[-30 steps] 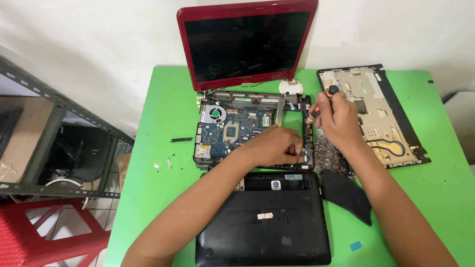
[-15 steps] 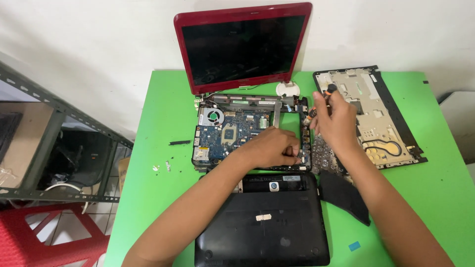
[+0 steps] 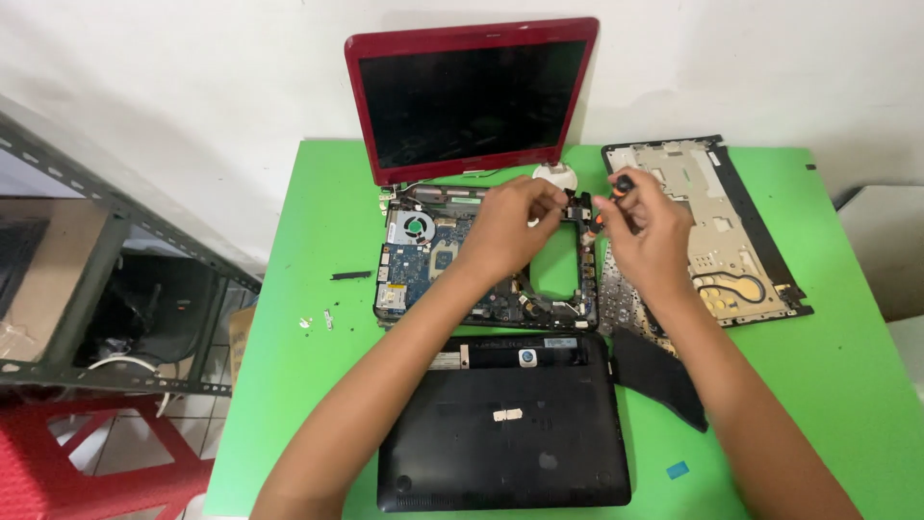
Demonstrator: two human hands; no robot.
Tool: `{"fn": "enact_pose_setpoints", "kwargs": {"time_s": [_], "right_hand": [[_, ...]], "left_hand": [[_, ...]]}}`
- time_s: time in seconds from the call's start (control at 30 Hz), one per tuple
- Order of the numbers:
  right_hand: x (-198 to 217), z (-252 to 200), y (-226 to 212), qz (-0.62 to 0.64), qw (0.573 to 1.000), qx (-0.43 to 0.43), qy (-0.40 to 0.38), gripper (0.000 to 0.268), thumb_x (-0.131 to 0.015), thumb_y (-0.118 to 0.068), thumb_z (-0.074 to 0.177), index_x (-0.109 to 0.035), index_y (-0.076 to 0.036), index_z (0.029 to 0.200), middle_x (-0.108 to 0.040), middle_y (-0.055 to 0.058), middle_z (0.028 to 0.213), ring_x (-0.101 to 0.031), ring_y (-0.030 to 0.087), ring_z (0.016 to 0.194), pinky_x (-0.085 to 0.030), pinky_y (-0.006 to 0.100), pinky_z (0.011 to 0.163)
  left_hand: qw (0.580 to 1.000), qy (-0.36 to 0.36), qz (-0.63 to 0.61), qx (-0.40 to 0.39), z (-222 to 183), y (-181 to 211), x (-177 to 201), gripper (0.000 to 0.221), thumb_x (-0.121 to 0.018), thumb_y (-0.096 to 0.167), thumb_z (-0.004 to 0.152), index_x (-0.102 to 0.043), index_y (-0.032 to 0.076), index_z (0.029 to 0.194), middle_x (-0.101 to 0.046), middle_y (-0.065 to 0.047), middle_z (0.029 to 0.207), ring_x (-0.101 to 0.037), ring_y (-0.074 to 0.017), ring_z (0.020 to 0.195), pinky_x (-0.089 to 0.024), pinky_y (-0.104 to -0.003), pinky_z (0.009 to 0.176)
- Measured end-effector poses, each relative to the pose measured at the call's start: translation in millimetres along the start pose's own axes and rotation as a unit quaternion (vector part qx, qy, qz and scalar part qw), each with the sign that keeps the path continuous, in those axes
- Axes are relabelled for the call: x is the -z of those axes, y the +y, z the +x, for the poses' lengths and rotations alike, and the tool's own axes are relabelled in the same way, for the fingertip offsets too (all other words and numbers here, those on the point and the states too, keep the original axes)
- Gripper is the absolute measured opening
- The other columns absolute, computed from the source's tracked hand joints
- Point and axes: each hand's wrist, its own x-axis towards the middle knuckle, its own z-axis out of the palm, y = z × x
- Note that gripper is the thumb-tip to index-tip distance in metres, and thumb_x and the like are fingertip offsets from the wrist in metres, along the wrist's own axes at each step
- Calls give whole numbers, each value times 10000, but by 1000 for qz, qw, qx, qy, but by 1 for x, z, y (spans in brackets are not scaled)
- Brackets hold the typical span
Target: Disassembling a laptop by removing the keyboard, top casing, and unscrewing the motherboard from the chassis.
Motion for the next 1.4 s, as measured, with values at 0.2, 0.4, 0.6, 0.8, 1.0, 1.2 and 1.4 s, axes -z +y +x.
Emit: {"fn": "enact_pose_setpoints", "kwargs": {"time_s": [0.2, 0.4, 0.6, 0.8, 1.0, 1.2, 1.4], "right_hand": [[1, 12, -13, 7, 999, -2, -36, 284, -677, 122, 997, -639, 84, 1277, -671, 251, 813, -699, 358, 660, -558, 391, 570], [13, 15, -10, 24, 996, -10, -86, 389, -626, 114, 1010, -587, 82, 1396, -715, 259, 886, -685, 309, 660, -524, 362, 594], [14, 15, -23, -16, 995, -2, -95, 536, -581, 92, 1036, -441, 40, 1550, -730, 276, 913, -692, 360, 716, -525, 405, 662], [7, 0, -6, -23, 997, 25, -68, 353, -607, 4, 1048, -521, 25, 1390, -756, 248, 1089, -728, 410, 1001, -563, 511, 901], [-3, -5, 4, -36, 996, 73, -31, 376, -628, 54, 1024, -549, 25, 1390, -727, 224, 1131, -735, 377, 944, -590, 491, 851], [6, -6, -2, -39, 996, 71, -25, 360, -670, 47, 1020, -531, 87, 1350, -738, 241, 1032, -735, 412, 890, -594, 486, 804], [8, 1, -7, -24, 997, 61, -31, 333, -674, 36, 1015, -520, 84, 1306, -734, 272, 1024, -732, 433, 868, -595, 496, 745]], "left_hand": [[989, -129, -14, 66, 26, -11, -36, 461, -762, 101, 793, -691, 80, 1248, -778, -123, 1134, -739, -310, 1102, -591, -453, 969], [992, -104, -70, -20, 20, -29, -47, 284, -738, 100, 841, -747, 89, 1125, -786, -181, 1018, -724, -423, 1045, -577, -495, 913], [991, -88, -87, -58, 10, -8, -32, 370, -799, 93, 828, -700, 121, 1183, -784, -127, 956, -759, -326, 935, -607, -438, 838], [987, -98, -66, -110, 16, -14, -35, 314, -807, 88, 799, -654, 85, 1073, -756, -128, 884, -737, -342, 867, -585, -457, 787], [991, -90, -47, -92, 7, -16, -39, 757, -810, 130, 826, -435, 235, 1475, -732, -45, 889, -724, -288, 872, -573, -443, 825], [990, -99, -17, -99, 6, -6, -34, 664, -779, 156, 866, -455, 236, 1440, -726, -56, 925, -718, -301, 907, -559, -470, 842], [977, -65, -189, -69, 3, 1, -38, 527, -675, 66, 969, -488, 160, 1453, -736, -120, 1136, -726, -308, 1080, -573, -409, 922]]}}
